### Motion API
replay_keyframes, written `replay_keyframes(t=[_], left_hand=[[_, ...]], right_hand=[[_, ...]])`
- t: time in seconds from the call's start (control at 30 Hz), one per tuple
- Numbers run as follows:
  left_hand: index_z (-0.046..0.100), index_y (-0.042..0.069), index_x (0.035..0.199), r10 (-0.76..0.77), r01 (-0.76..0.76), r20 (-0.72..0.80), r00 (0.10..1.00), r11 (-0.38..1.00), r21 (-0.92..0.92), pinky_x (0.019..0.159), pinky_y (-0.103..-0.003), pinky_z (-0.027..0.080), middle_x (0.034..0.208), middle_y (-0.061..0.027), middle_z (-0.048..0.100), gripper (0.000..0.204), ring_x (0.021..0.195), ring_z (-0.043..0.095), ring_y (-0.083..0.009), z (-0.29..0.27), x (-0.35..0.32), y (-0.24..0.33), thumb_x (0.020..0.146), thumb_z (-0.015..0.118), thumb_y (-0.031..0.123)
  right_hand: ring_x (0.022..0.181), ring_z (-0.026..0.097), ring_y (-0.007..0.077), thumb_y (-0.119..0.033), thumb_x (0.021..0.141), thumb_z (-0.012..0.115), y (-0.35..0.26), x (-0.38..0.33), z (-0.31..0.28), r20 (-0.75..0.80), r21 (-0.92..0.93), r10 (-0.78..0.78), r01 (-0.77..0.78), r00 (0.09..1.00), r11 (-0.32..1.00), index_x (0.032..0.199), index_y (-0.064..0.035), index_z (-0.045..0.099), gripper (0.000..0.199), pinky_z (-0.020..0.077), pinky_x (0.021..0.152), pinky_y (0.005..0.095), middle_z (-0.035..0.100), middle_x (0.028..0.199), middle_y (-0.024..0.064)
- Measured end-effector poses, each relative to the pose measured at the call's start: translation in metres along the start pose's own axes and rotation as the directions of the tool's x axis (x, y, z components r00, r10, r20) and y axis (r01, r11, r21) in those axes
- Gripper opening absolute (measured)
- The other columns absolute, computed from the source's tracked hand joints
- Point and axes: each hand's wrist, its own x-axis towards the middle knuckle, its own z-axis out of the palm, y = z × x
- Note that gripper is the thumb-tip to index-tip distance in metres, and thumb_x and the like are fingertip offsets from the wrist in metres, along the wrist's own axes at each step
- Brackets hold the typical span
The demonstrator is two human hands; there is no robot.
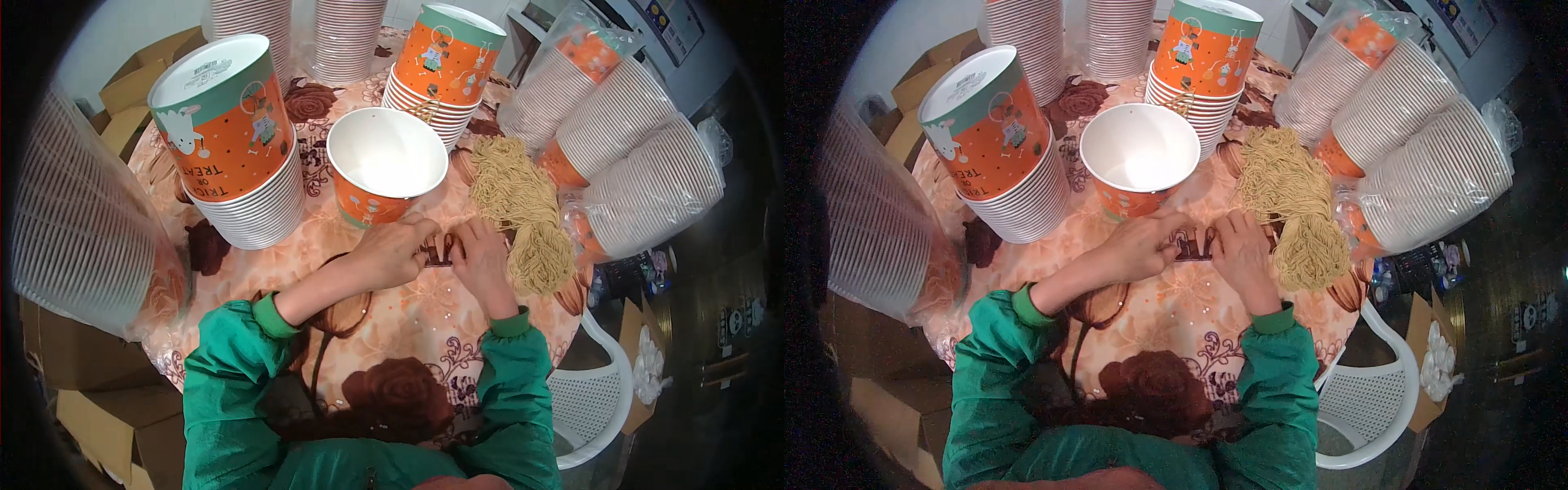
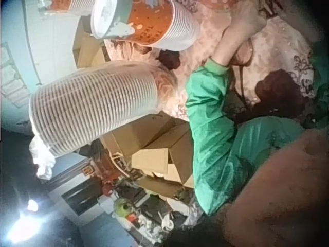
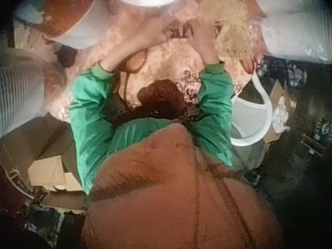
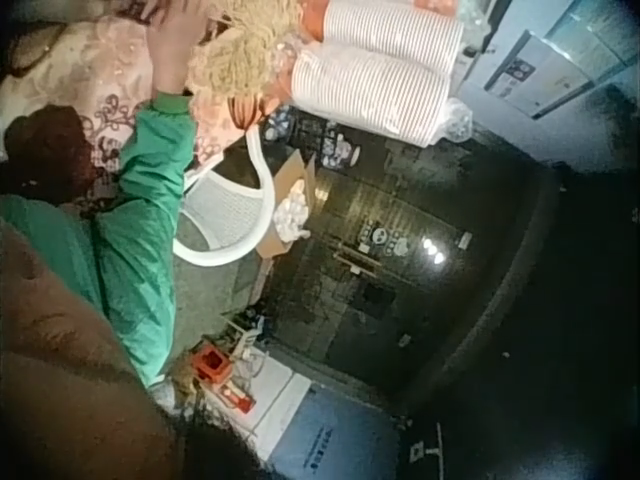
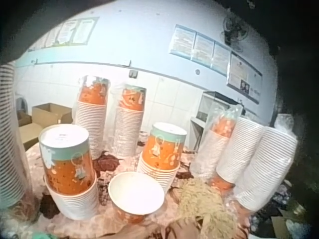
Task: Attaching gold decorative strings to printed paper cups.
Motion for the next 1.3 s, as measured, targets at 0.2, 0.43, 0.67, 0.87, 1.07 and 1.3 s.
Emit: replay_keyframes(t=[0.2, 0.43, 0.67, 0.87, 1.07, 1.3], left_hand=[[0.050, 0.005, 0.143, 0.108, -0.130, -0.085, 0.991, 0.935, -0.329, 0.100, -0.045, 0.049, 0.128, -0.0214, 0.061, 0.064, 0.116, 0.063, -0.0395, 0.014, 0.008, -0.007, 0.080, 0.058, -0.004], [0.049, 0.004, 0.143, 0.052, -0.062, -0.034, 0.998, 0.903, -0.425, 0.091, -0.041, 0.053, 0.119, -0.0192, 0.066, 0.060, 0.104, 0.067, -0.0332, 0.022, 0.006, -0.010, 0.083, 0.056, -0.004], [0.068, 0.002, 0.106, -0.099, 0.127, 0.100, 0.990, 0.936, -0.329, 0.071, -0.042, 0.052, 0.082, -0.0131, 0.072, 0.020, 0.076, 0.070, -0.0303, 0.006, 0.008, -0.011, 0.090, 0.064, 0.013], [0.071, 0.003, 0.090, -0.129, 0.129, 0.026, 0.991, 0.923, -0.362, 0.069, -0.045, 0.052, 0.075, -0.0164, 0.069, 0.016, 0.073, 0.069, -0.0342, -0.013, 0.007, -0.007, 0.090, 0.065, 0.017], [0.069, 0.001, 0.084, -0.019, 0.011, -0.170, 0.985, 0.999, -0.046, 0.066, -0.050, 0.051, 0.072, -0.0216, 0.066, 0.017, 0.071, 0.066, -0.0426, -0.052, -0.007, 0.036, 0.088, 0.066, 0.017], [0.068, 0.001, 0.094, -0.013, 0.025, -0.277, 0.961, 0.999, 0.038, 0.061, -0.039, 0.050, 0.077, -0.0199, 0.066, 0.011, 0.067, 0.066, -0.0360, -0.107, -0.022, 0.058, 0.091, 0.067, 0.011]], right_hand=[[0.084, 0.061, 0.0332, -0.002, 0.082, 0.065, -0.013, -0.001, -0.002, -0.082, 0.151, -0.051, 0.063, 0.995, 0.987, 0.095, -0.0031, 0.064, 0.013, 0.0504, 0.071, 0.0438, 0.058, 0.089, 0.0121], [0.083, 0.064, 0.0334, 0.001, 0.083, 0.066, -0.024, -0.003, -0.007, -0.109, 0.404, -0.008, 0.051, 0.994, 0.913, 0.090, -0.0008, 0.064, 0.008, 0.0518, 0.070, 0.0421, 0.063, 0.090, 0.0131], [0.073, 0.062, 0.0294, 0.003, 0.080, 0.068, -0.026, -0.009, -0.011, -0.058, 0.487, 0.104, -0.063, 0.993, 0.871, 0.090, -0.0010, 0.065, 0.011, 0.0497, 0.065, 0.0372, 0.062, 0.084, 0.0119], [0.067, 0.059, 0.0267, 0.004, 0.083, 0.067, -0.015, -0.009, -0.017, -0.157, 0.466, 0.148, -0.059, 0.976, 0.883, 0.090, -0.0002, 0.064, 0.008, 0.0471, 0.060, 0.0347, 0.061, 0.082, 0.0111], [0.075, 0.063, 0.0308, 0.006, 0.085, 0.066, -0.018, -0.001, -0.027, -0.207, 0.409, 0.068, 0.023, 0.976, 0.912, 0.092, 0.0013, 0.063, 0.009, 0.0505, 0.067, 0.0390, 0.064, 0.086, 0.0135], [0.076, 0.066, 0.0309, 0.000, 0.086, 0.063, -0.015, -0.012, -0.017, 0.018, 0.210, -0.196, 0.188, 0.981, 0.959, 0.085, -0.0004, 0.063, 0.001, 0.0531, 0.064, 0.0412, 0.066, 0.088, 0.0129]])
